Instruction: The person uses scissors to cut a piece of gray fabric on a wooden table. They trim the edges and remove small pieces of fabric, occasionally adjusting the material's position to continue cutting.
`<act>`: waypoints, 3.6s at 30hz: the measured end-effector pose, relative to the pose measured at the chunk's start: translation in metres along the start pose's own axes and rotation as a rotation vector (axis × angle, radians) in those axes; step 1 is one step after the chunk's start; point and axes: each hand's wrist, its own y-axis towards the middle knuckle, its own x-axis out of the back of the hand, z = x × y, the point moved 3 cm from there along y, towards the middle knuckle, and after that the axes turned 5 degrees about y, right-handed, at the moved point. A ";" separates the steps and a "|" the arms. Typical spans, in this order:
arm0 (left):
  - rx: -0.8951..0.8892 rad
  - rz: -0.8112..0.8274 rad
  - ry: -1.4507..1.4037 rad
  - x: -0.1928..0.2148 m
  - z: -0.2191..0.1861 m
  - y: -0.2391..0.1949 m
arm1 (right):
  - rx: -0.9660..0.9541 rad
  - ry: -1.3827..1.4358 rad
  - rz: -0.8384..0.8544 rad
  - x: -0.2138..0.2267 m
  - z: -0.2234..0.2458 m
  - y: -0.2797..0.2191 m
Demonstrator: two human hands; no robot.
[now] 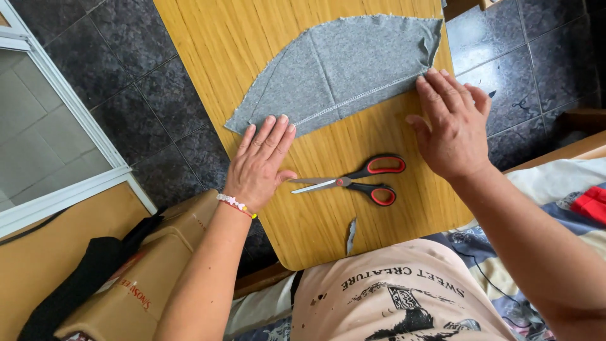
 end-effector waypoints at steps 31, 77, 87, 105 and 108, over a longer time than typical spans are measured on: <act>0.011 -0.518 -0.123 -0.014 -0.128 0.224 | -0.005 0.047 -0.118 0.005 -0.035 -0.005; -0.191 -0.361 0.007 -0.021 -0.104 0.187 | 0.023 -0.007 -0.163 0.012 -0.046 0.050; 0.049 0.208 0.234 0.023 -0.042 0.121 | 0.161 0.328 0.183 0.042 0.020 -0.018; 0.173 0.164 0.193 0.008 -0.022 0.081 | 0.061 -0.069 0.541 -0.016 0.080 -0.051; 0.299 0.134 0.229 0.029 -0.019 0.074 | 0.080 -0.173 0.614 -0.018 0.078 -0.055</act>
